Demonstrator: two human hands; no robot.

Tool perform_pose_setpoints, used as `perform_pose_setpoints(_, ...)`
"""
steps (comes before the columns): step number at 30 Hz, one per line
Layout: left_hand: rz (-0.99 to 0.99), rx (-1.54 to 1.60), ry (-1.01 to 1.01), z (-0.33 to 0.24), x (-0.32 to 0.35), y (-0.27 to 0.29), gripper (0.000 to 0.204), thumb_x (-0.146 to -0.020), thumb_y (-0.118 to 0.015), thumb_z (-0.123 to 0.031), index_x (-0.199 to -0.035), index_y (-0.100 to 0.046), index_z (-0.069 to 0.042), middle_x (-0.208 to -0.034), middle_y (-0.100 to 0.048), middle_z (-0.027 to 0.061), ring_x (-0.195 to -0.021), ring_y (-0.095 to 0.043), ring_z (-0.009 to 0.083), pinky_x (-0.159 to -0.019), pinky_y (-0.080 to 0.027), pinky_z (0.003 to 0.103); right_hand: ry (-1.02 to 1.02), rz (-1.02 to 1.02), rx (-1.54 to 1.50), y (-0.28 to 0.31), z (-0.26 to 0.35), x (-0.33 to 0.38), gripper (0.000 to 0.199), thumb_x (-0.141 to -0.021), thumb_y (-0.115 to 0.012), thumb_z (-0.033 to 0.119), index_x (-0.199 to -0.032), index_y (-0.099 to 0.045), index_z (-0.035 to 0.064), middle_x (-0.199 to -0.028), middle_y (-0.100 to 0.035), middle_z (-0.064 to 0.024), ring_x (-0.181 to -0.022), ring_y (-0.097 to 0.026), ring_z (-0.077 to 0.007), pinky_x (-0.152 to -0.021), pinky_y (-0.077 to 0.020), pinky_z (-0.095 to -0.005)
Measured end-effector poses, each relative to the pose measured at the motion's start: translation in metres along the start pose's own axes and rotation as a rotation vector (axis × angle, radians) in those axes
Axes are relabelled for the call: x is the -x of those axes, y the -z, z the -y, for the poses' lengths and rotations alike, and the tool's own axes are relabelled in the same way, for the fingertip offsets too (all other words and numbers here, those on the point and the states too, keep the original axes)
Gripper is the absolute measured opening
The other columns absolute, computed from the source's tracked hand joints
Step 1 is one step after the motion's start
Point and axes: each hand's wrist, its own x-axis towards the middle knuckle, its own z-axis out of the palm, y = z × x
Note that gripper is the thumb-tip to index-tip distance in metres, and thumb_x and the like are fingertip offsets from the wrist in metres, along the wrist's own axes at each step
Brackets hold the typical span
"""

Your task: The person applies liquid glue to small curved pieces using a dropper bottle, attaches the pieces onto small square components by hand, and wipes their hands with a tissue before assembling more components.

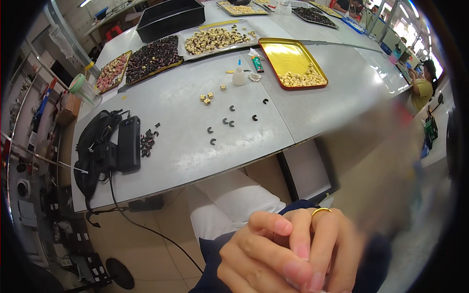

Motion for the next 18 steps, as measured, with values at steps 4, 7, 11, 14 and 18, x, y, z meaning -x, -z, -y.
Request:
perform_pose_setpoints(4,-0.01,-0.028,0.049,-0.011,0.004,-0.002,0.014,-0.096,-0.054,-0.021,-0.09,-0.066,-0.017,-0.111,-0.069,-0.0027,-0.114,-0.058,0.0165,-0.11,-0.029,0.042,-0.496,0.304,0.2,0.023,0.048,-0.042,0.015,-0.09,-0.061,0.01,-0.081,-0.072,0.0102,-0.083,-0.067,-0.006,-0.11,-0.058,-0.0208,-0.097,-0.0415,-0.0296)
perform_pose_setpoints(7,-0.02,-0.043,0.094,-0.012,0.005,0.0,0.014,-0.096,-0.054,-0.021,-0.089,-0.065,-0.016,-0.111,-0.069,-0.002,-0.114,-0.058,0.0162,-0.11,-0.028,0.042,-0.472,0.344,0.173,0.032,0.047,-0.035,0.014,-0.086,-0.065,0.008,-0.076,-0.071,0.0151,-0.09,-0.068,-0.0044,-0.108,-0.055,-0.0233,-0.092,-0.043,-0.0312)
perform_pose_setpoints(11,-0.05,-0.058,0.174,-0.006,0.003,0.004,0.014,-0.096,-0.054,-0.021,-0.089,-0.064,-0.015,-0.111,-0.069,-0.0011,-0.114,-0.058,0.0158,-0.11,-0.028,0.042,-0.17,0.132,0.067,0.019,0.003,-0.009,0.014,-0.078,-0.076,0.002,-0.082,-0.067,0.0126,-0.103,-0.063,-0.0089,-0.116,-0.052,-0.0211,-0.114,-0.0271,-0.036)
perform_pose_setpoints(14,0.036,-0.071,-0.013,-0.019,-0.006,-0.01,0.014,-0.097,-0.053,-0.021,-0.087,-0.059,-0.013,-0.113,-0.068,0.0019,-0.113,-0.057,0.0118,-0.111,-0.028,0.041,-0.217,0.128,0.078,0.003,0.023,-0.02,0.013,-0.079,-0.076,0.004,-0.082,-0.067,0.013,-0.101,-0.063,-0.0089,-0.113,-0.053,-0.0217,-0.112,-0.0289,-0.039)
perform_pose_setpoints(18,-0.159,-0.142,0.055,-0.028,-0.008,-0.025,0.013,-0.095,-0.056,-0.018,-0.087,-0.055,-0.009,-0.118,-0.065,0.0023,-0.11,-0.055,0.0018,-0.111,-0.028,0.038,-0.527,0.472,0.299,0.013,0.047,-0.06,0.013,-0.079,-0.075,0.004,-0.084,-0.068,0.0134,-0.097,-0.064,-0.0095,-0.111,-0.053,-0.0226,-0.108,-0.0335,-0.0424)
